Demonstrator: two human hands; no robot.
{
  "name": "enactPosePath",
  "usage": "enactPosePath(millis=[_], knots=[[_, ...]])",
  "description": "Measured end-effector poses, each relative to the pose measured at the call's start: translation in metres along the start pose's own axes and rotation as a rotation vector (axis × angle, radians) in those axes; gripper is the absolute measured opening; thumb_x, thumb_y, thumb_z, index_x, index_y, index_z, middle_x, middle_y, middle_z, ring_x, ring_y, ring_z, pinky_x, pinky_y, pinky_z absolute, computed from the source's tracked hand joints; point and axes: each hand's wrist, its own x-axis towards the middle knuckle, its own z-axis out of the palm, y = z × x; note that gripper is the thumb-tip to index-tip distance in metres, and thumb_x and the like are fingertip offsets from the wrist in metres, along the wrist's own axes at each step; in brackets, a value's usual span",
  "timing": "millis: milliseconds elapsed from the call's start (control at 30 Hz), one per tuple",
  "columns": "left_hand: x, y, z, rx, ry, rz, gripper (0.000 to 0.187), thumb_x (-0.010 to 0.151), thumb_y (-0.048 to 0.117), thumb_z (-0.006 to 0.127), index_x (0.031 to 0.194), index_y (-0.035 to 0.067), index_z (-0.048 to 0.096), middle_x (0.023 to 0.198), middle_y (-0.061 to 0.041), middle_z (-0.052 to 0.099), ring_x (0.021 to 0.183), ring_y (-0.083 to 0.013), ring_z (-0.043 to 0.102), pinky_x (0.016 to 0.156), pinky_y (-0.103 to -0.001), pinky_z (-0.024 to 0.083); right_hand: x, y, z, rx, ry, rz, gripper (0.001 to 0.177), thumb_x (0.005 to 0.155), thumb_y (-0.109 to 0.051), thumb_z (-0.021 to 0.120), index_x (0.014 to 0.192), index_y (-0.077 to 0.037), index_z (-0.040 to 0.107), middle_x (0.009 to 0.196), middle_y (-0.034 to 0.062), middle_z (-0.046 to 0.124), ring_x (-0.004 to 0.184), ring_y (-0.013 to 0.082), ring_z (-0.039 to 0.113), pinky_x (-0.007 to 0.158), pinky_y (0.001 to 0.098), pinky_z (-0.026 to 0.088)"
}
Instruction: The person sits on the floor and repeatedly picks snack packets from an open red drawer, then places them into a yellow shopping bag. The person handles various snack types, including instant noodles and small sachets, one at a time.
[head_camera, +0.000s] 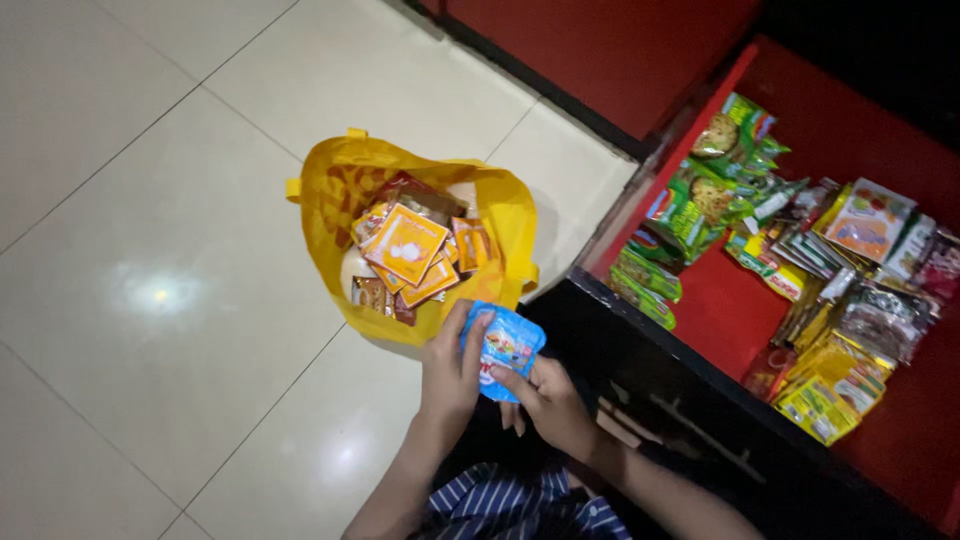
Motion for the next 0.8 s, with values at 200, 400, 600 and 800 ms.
enactPosePath(millis=[200,400,600,800], knots=[[0.02,-0.027,-0.013,0.0,0.025,-0.094,0.022,0.106,0.015,0.049,0.124,0.004,0.053,0.091,-0.018,0.068,0.077,-0.0265,0.07,0.07,-0.038,0.053,0.035,0.015,0.008,0.125,-0.028,-0.007,0.03,0.106,-0.029,0.052,0.115,-0.002,0.059,0.065,0.0056,0.063,0.049,0.0124,0.058,0.044,0.0251,0.045],[0.026,-0.037,-0.02,-0.069,0.103,0.108,0.033,0.11,0.005,0.038,0.143,0.003,0.041,0.115,-0.022,0.062,0.098,-0.0274,0.065,0.086,-0.038,0.052,0.068,0.012,0.018,0.246,0.046,-0.1,0.03,0.106,-0.028,0.054,0.121,-0.002,0.057,0.075,0.0033,0.063,0.054,0.0089,0.057,0.046,0.0227,0.043],[0.039,-0.023,-0.034,0.159,0.117,-0.276,0.039,0.107,0.01,0.044,0.145,0.012,0.048,0.082,-0.017,0.063,0.07,-0.0242,0.063,0.069,-0.036,0.05,0.093,0.012,0.024,0.145,0.06,-0.112,0.03,0.102,-0.021,0.058,0.124,-0.001,0.059,0.075,0.0044,0.067,0.053,0.0105,0.06,0.042,0.0234,0.043],[0.047,-0.027,-0.04,0.012,0.237,-0.028,0.037,0.105,0.005,0.053,0.142,0.009,0.052,0.106,-0.014,0.06,0.092,-0.0203,0.063,0.075,-0.031,0.056,0.114,0.021,0.026,0.196,0.026,-0.279,0.032,0.109,-0.018,0.055,0.134,0.002,0.051,0.077,0.0085,0.067,0.055,0.0118,0.06,0.049,0.0239,0.047]])
